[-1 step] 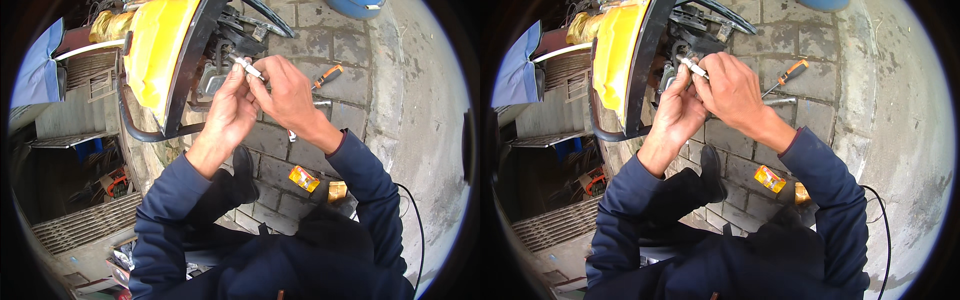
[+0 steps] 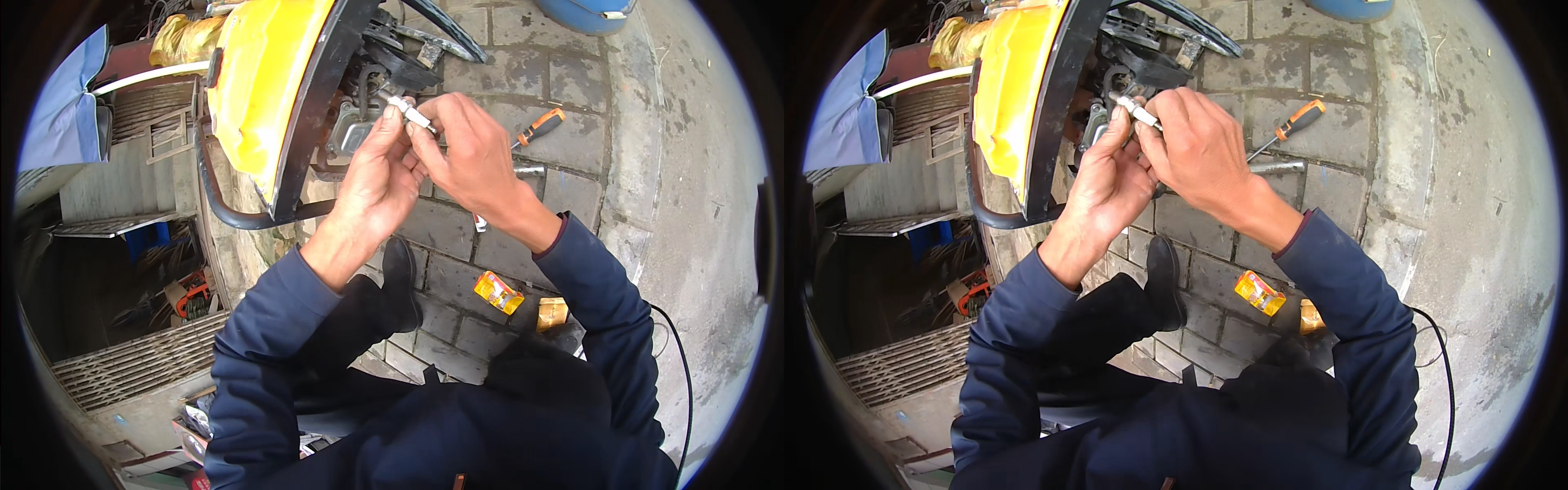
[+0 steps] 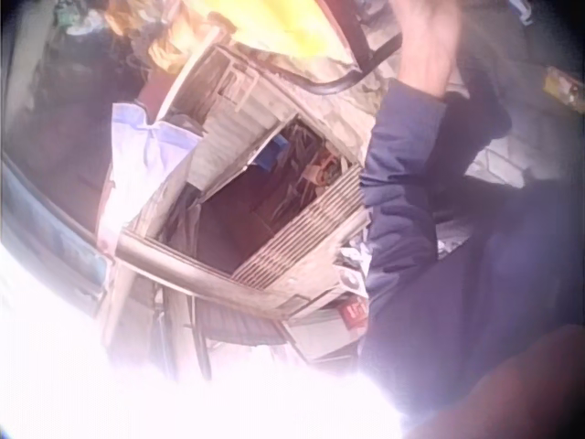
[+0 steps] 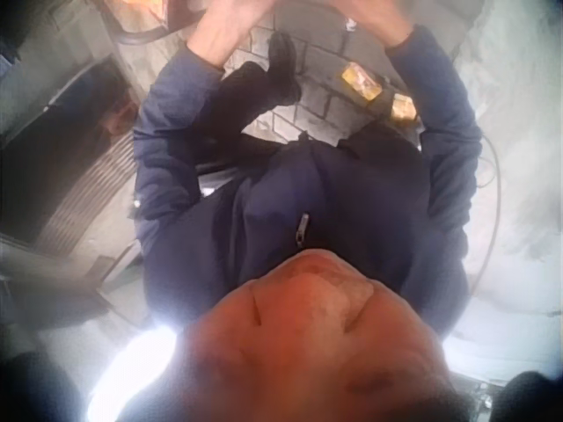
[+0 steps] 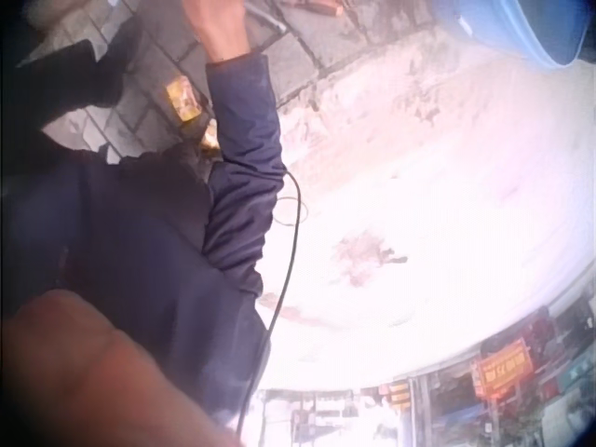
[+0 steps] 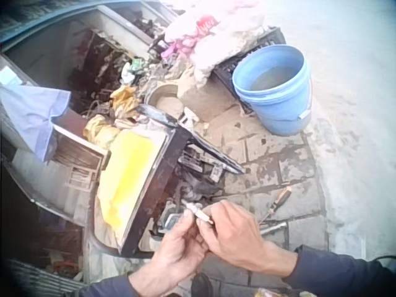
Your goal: The person removes the cover of a yellow portable generator using a screwdriver, then uses a socket wrench to remove a spark plug. They apply a substance from a small tube to the spark plug and reinstall it, then replace the cover.
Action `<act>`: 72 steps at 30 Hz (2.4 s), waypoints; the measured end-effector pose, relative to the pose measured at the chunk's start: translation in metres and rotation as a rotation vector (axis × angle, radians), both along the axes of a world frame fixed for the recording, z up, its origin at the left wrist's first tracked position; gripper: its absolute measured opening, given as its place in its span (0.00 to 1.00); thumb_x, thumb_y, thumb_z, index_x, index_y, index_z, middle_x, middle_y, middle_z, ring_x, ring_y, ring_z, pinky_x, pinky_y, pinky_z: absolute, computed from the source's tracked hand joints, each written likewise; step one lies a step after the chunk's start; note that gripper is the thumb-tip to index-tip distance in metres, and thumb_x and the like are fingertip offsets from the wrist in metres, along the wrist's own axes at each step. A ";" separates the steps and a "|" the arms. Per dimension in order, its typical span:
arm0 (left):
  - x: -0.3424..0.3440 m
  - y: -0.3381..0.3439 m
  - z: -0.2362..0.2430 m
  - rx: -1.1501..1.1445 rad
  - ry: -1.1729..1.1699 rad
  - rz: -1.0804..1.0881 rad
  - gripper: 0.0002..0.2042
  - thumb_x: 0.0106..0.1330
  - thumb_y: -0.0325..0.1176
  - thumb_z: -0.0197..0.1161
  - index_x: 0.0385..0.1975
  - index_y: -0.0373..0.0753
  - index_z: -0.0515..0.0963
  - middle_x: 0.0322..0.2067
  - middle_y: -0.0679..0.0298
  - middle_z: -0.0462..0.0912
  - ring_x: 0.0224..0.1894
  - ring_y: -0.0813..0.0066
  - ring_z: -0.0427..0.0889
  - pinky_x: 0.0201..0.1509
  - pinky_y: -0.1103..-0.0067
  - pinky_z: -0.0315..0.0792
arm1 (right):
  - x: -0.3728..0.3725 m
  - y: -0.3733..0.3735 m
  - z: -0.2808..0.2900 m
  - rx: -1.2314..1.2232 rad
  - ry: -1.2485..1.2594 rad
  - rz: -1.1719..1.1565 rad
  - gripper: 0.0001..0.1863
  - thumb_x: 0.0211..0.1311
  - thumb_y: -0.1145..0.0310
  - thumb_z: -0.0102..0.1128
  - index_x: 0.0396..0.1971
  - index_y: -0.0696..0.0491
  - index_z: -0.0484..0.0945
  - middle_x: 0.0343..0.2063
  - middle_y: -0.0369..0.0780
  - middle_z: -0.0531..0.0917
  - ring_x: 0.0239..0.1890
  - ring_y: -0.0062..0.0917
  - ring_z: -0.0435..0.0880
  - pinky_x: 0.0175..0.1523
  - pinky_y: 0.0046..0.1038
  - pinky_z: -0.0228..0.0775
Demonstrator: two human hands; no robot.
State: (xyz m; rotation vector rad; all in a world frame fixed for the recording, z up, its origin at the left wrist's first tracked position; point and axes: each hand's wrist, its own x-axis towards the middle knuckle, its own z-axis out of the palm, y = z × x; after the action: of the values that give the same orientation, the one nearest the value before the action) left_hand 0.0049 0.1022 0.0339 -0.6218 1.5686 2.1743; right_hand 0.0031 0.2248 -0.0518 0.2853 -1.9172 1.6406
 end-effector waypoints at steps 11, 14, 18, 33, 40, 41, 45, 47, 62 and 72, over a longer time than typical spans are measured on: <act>0.012 -0.059 0.004 -0.003 -0.088 -0.023 0.12 0.79 0.46 0.56 0.50 0.46 0.78 0.45 0.68 0.82 0.47 0.77 0.80 0.56 0.75 0.76 | 0.011 -0.035 0.003 0.172 0.010 0.095 0.10 0.60 0.69 0.66 0.34 0.55 0.74 0.29 0.43 0.80 0.31 0.41 0.82 0.34 0.41 0.75; 0.014 -0.062 -0.003 0.102 -0.059 0.030 0.12 0.79 0.46 0.57 0.50 0.46 0.78 0.44 0.70 0.82 0.47 0.77 0.80 0.57 0.74 0.75 | 0.008 -0.039 0.011 0.214 0.045 0.060 0.10 0.59 0.69 0.67 0.33 0.55 0.74 0.28 0.43 0.79 0.31 0.41 0.82 0.34 0.41 0.75; 0.011 -0.062 -0.013 0.297 -0.015 0.097 0.13 0.78 0.47 0.58 0.49 0.47 0.79 0.44 0.71 0.83 0.49 0.76 0.80 0.60 0.73 0.74 | -0.001 -0.037 0.021 0.328 0.082 0.025 0.11 0.58 0.69 0.67 0.33 0.54 0.73 0.27 0.42 0.77 0.32 0.41 0.82 0.34 0.41 0.76; -0.012 -0.113 -0.033 0.764 -0.100 0.212 0.15 0.79 0.41 0.57 0.57 0.42 0.78 0.57 0.61 0.83 0.63 0.67 0.79 0.71 0.62 0.68 | -0.039 -0.068 0.035 0.477 0.126 0.135 0.07 0.58 0.66 0.66 0.31 0.54 0.79 0.31 0.41 0.82 0.37 0.42 0.84 0.40 0.43 0.79; 0.003 -0.122 -0.035 0.670 0.106 0.047 0.17 0.79 0.40 0.57 0.62 0.41 0.75 0.55 0.63 0.83 0.60 0.70 0.79 0.63 0.70 0.73 | -0.062 -0.095 0.014 0.104 0.225 -0.030 0.10 0.60 0.69 0.60 0.21 0.53 0.73 0.25 0.41 0.78 0.31 0.38 0.77 0.34 0.37 0.70; 0.009 -0.125 -0.035 0.590 0.106 0.020 0.16 0.80 0.39 0.55 0.60 0.39 0.75 0.50 0.65 0.84 0.55 0.70 0.81 0.59 0.71 0.74 | -0.061 -0.098 0.010 0.111 0.184 0.006 0.05 0.58 0.72 0.63 0.26 0.57 0.77 0.32 0.45 0.79 0.37 0.41 0.77 0.43 0.39 0.71; 0.039 -0.141 -0.041 0.377 0.142 -0.090 0.14 0.80 0.37 0.54 0.58 0.37 0.76 0.40 0.65 0.82 0.44 0.69 0.81 0.53 0.74 0.74 | -0.073 -0.109 -0.004 0.159 0.341 -0.072 0.06 0.51 0.71 0.64 0.26 0.59 0.82 0.30 0.46 0.81 0.37 0.46 0.77 0.48 0.44 0.71; 0.051 -0.148 -0.049 0.335 0.129 -0.118 0.14 0.80 0.36 0.54 0.58 0.36 0.77 0.39 0.63 0.82 0.44 0.68 0.81 0.52 0.74 0.75 | -0.085 -0.117 -0.006 0.212 0.395 -0.115 0.06 0.49 0.72 0.63 0.23 0.60 0.83 0.30 0.48 0.83 0.38 0.47 0.78 0.49 0.44 0.71; 0.093 -0.174 -0.069 0.169 0.107 -0.111 0.13 0.79 0.33 0.55 0.56 0.35 0.78 0.39 0.61 0.84 0.43 0.69 0.83 0.51 0.74 0.77 | -0.112 -0.137 -0.016 0.329 0.412 -0.032 0.16 0.46 0.69 0.64 0.34 0.63 0.86 0.41 0.56 0.85 0.57 0.52 0.76 0.61 0.55 0.65; 0.091 -0.169 -0.076 0.161 0.087 -0.119 0.13 0.79 0.33 0.55 0.55 0.34 0.79 0.39 0.60 0.85 0.42 0.70 0.84 0.49 0.75 0.76 | -0.119 -0.136 -0.019 0.548 0.449 -0.129 0.20 0.45 0.68 0.63 0.40 0.64 0.84 0.45 0.55 0.84 0.55 0.51 0.75 0.55 0.50 0.66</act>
State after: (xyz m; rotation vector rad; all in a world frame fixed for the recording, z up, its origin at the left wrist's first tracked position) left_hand 0.0964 -0.0671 -0.0418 -0.3787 1.4159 2.2358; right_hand -0.1158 0.0884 -0.0705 0.6685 -1.9365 0.8471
